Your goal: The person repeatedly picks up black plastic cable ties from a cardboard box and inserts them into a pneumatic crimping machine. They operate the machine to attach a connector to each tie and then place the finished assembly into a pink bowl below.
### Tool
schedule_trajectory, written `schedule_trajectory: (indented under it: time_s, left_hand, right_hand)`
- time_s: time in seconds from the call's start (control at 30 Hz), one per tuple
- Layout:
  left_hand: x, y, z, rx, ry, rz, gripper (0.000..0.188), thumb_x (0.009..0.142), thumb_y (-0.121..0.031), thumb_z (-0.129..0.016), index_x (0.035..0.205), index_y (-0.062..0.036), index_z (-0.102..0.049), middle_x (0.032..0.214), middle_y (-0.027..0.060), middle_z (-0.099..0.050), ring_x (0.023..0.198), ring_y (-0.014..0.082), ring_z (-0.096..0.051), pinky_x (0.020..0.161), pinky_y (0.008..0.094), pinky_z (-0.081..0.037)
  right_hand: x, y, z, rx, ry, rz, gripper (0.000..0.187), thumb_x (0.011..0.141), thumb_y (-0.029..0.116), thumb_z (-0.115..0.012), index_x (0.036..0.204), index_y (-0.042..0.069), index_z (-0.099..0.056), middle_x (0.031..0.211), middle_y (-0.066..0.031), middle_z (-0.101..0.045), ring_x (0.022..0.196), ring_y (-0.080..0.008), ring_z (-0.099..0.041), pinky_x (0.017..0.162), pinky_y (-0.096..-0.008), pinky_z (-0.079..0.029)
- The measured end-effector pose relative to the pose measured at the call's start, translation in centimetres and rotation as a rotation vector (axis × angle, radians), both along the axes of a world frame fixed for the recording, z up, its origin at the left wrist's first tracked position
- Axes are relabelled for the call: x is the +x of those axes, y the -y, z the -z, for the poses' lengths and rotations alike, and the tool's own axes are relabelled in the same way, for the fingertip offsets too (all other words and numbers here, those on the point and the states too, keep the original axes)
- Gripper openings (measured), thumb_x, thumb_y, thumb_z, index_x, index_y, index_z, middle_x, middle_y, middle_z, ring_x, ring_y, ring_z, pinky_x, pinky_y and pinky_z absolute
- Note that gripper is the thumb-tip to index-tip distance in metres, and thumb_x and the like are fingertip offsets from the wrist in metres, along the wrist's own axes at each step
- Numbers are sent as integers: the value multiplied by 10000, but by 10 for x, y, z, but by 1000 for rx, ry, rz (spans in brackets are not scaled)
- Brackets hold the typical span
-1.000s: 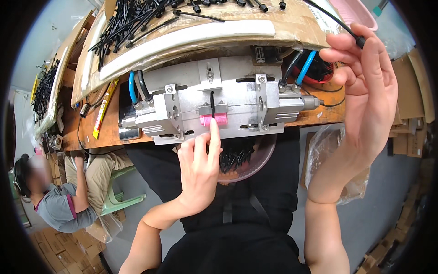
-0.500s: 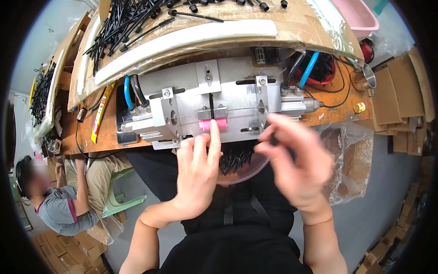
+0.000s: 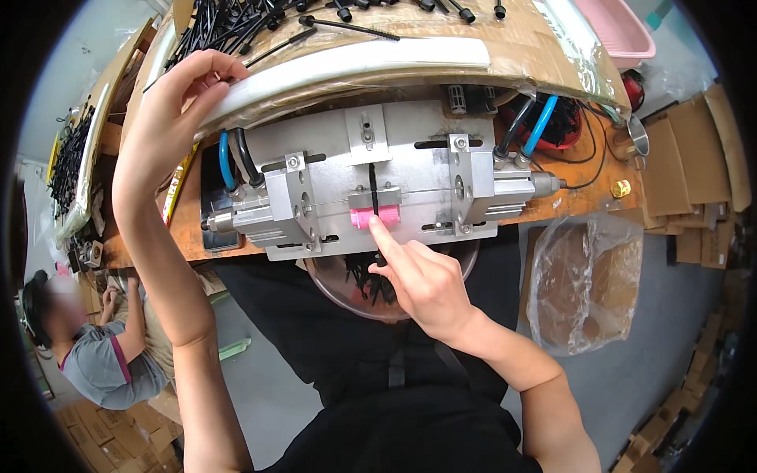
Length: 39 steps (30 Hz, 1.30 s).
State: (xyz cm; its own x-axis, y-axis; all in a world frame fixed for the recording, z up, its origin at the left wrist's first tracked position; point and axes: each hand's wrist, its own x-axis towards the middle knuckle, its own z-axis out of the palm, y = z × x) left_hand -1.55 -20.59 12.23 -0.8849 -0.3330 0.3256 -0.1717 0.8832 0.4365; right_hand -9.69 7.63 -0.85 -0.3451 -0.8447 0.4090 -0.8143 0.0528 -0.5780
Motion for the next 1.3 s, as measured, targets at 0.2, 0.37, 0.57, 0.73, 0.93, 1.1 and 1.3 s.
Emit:
schedule_trajectory:
  time_s: [0.2,0.37,0.57,0.73,0.93,1.1,1.3]
  left_hand:
    - [19,-94,32,-223,-227,-117,666,707,125,-642,1341,-68,-568,872,71,-574,724,217,-549,696,347,-473]
    - [40,-180,89,-165,-52,-154,763,667,4,-753,1376,59,-476,942,106,-545,848,256,-517,757,372,-440]
    - [27,-198,119,-158,117,-137,680,779,-46,-708,1402,30,-444,973,76,-516,869,234,-504,788,359,-440]
    - [23,-192,118,-173,86,-104,676,767,-29,-678,1396,46,-441,943,79,-502,845,224,-503,764,334,-454]
    - [11,-141,71,-186,-74,-37,549,740,-46,-632,1278,21,-544,876,87,-467,842,232,-515,739,311,-471]
    - [-79,-68,6,-172,-126,-125,273,888,-173,-658,1068,9,-564,1116,266,-562,1070,367,-551,903,423,-448]
    - [-112,-36,6,-220,-195,41,219,813,-129,-720,914,22,-597,897,209,-598,918,369,-597,832,415,-473]
  right_hand:
    - [-33,10,-58,8,-218,-50,527,754,252,-778,1203,21,-628,716,-36,-553,605,-182,-563,509,-312,-453]
    - [-73,116,-126,-168,-810,194,204,795,71,-708,991,16,-692,849,-94,-702,715,-202,-673,573,-288,-496]
    - [-127,202,-120,-230,-731,16,128,787,26,-554,826,-24,-664,814,-231,-669,753,-359,-667,692,-446,-528]
    - [-103,101,-169,4,-256,-37,148,798,25,-632,933,-19,-671,870,-162,-696,751,-253,-672,629,-344,-518]
    - [-35,11,-76,-191,129,-46,429,725,-101,-714,1143,-27,-656,890,-126,-707,691,-165,-672,565,-264,-524]
    - [10,-11,-6,-158,-19,14,608,716,-102,-708,1302,-71,-550,712,-91,-618,575,-180,-586,528,-306,-473]
    - [8,5,7,-82,-46,0,602,749,-37,-716,1326,-46,-540,621,-64,-539,548,-168,-540,499,-315,-444]
